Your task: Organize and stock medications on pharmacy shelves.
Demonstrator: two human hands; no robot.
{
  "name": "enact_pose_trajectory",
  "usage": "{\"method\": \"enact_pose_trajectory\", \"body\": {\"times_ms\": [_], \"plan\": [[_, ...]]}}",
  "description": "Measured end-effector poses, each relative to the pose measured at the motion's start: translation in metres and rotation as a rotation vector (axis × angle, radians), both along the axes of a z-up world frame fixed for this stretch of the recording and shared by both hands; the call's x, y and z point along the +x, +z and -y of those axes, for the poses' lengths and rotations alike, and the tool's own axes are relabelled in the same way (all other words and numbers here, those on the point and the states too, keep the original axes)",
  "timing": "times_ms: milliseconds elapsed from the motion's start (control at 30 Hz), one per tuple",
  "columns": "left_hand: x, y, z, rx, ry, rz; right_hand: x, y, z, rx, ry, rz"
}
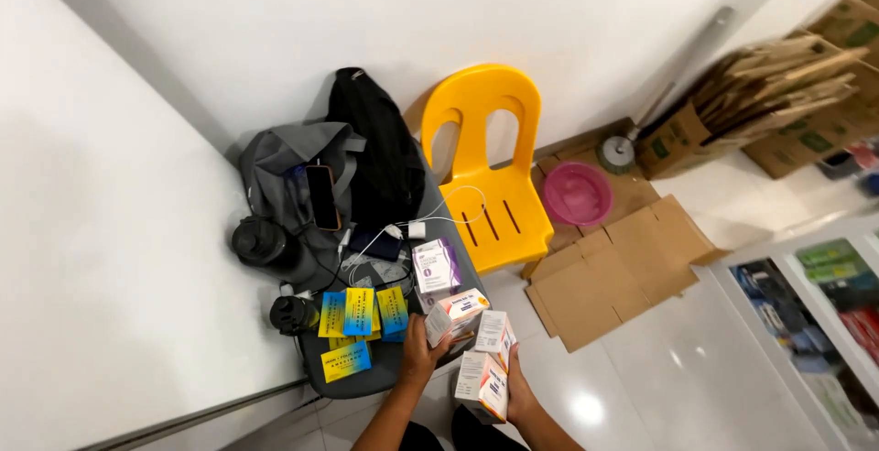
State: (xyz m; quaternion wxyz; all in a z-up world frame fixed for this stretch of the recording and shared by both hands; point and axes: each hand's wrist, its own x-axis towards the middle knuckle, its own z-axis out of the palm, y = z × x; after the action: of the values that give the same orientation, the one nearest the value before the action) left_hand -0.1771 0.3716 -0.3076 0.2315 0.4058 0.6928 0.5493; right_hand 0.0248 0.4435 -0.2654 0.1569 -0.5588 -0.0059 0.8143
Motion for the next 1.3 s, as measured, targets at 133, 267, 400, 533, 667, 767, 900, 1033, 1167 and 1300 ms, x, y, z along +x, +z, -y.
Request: {"method": "enact_pose_trajectory", "body": {"times_ms": [133, 267, 400, 533, 667, 767, 900, 1033, 1167, 1300], "plan": [[0.002, 0.011, -0.004, 0.001, -0.003, -0.019, 0.004, -0.006, -0.023, -0.059, 0.134, 0.046], [-0.001, 0.012, -0.005, 0.002, -0.027, 0.016, 0.002, -0.021, -0.030, -0.042, 0.200, -0.037], [0.010, 0.007, -0.004, -0.021, 0.040, -0.030, -0.007, -0.017, -0.034, -0.043, 0.239, -0.148], [0.029, -0.013, -0.009, 0.104, 0.036, -0.076, -0.001, -0.030, -0.048, 0.019, 0.215, -0.353], [0.029, -0.034, -0.009, 0.073, 0.065, -0.115, -0.005, -0.022, -0.058, 0.047, 0.198, -0.318], [0.032, -0.017, 0.000, 0.034, 0.131, -0.271, -0.002, -0.016, -0.055, 0.035, 0.252, -0.295], [0.042, -0.023, 0.008, -0.225, 0.255, -0.383, -0.003, -0.010, -0.056, 0.066, 0.380, -0.312], [0.063, 0.014, 0.004, -0.397, 0.387, -0.207, -0.001, 0.001, -0.063, 0.075, 0.329, -0.242], [0.085, 0.009, 0.008, -0.530, 0.610, -0.264, 0.003, 0.002, -0.073, 0.013, 0.298, -0.067], [0.089, 0.022, -0.001, -0.491, 0.853, 0.828, 0.006, 0.000, -0.079, 0.061, 0.300, -0.086]]}}
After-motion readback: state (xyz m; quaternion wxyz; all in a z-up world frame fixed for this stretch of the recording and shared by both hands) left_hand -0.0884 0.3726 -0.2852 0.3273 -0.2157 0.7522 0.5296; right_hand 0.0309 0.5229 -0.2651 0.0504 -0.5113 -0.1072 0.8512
